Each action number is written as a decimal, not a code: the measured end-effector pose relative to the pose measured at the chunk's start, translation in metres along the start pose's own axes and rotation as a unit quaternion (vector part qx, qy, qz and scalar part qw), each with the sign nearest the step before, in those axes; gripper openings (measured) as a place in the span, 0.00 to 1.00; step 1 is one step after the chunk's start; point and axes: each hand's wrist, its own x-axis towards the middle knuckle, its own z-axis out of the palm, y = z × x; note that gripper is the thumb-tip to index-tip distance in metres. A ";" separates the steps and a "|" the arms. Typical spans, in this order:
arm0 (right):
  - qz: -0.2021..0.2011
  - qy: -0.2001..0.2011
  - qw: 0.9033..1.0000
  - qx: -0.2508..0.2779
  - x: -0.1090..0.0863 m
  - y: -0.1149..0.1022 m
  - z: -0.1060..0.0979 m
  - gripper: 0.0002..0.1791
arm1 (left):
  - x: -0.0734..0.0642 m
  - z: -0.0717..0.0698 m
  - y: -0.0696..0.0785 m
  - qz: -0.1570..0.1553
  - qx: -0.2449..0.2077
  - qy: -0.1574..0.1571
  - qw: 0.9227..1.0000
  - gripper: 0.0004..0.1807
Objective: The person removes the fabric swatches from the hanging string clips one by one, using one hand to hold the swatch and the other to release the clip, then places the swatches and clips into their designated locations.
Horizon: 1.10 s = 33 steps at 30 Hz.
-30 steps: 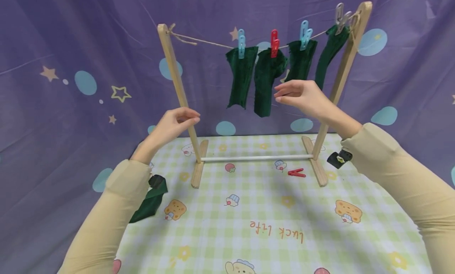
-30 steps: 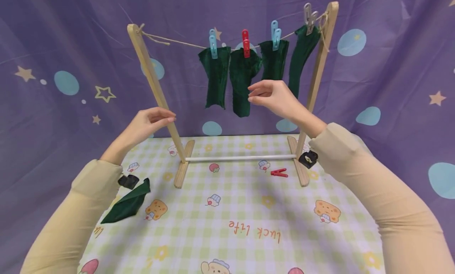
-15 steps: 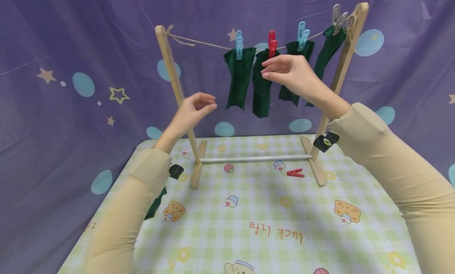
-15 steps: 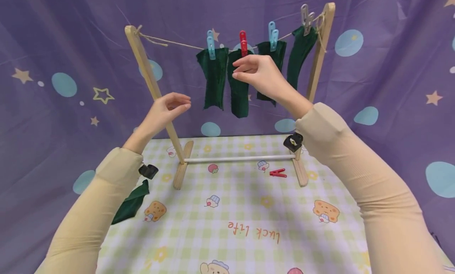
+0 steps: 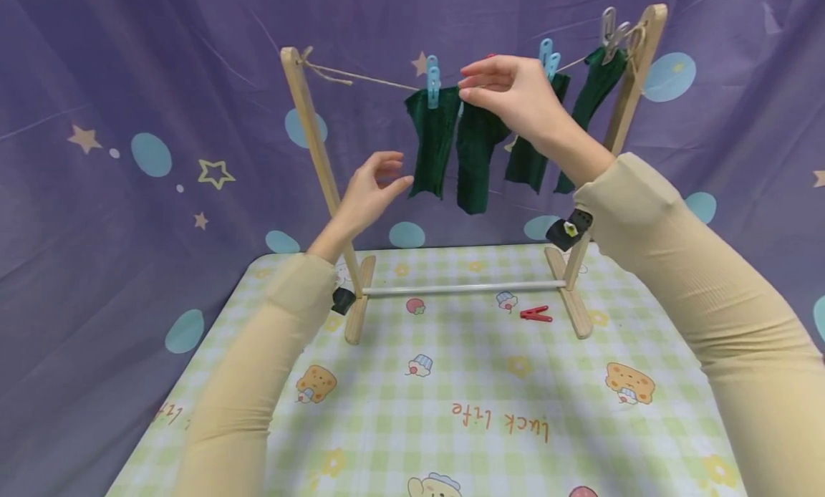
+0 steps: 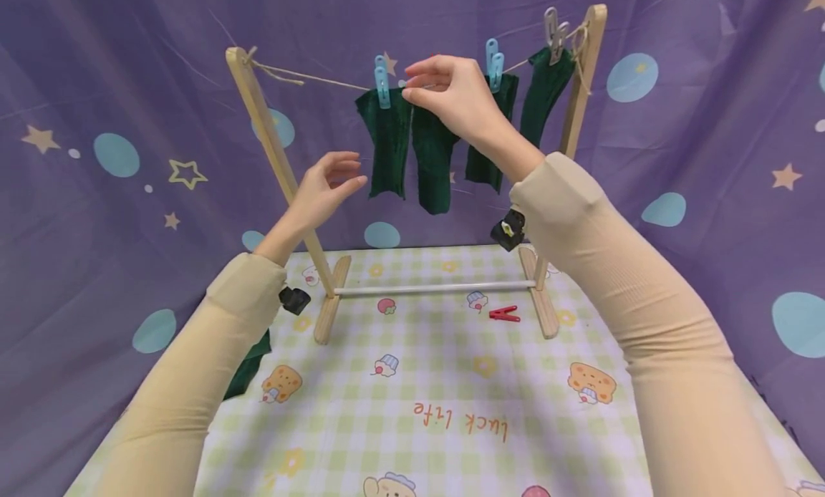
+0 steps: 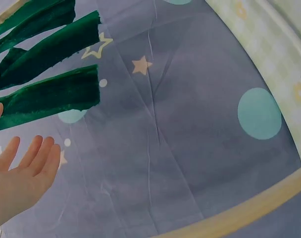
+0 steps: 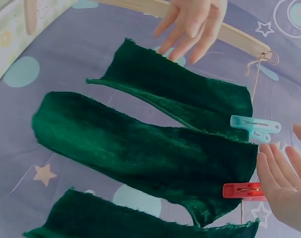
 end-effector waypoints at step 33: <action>0.044 -0.031 0.998 -0.035 0.040 -0.010 0.023 0.27 | 0.024 0.029 -0.016 -0.049 -0.037 0.045 0.997 0.21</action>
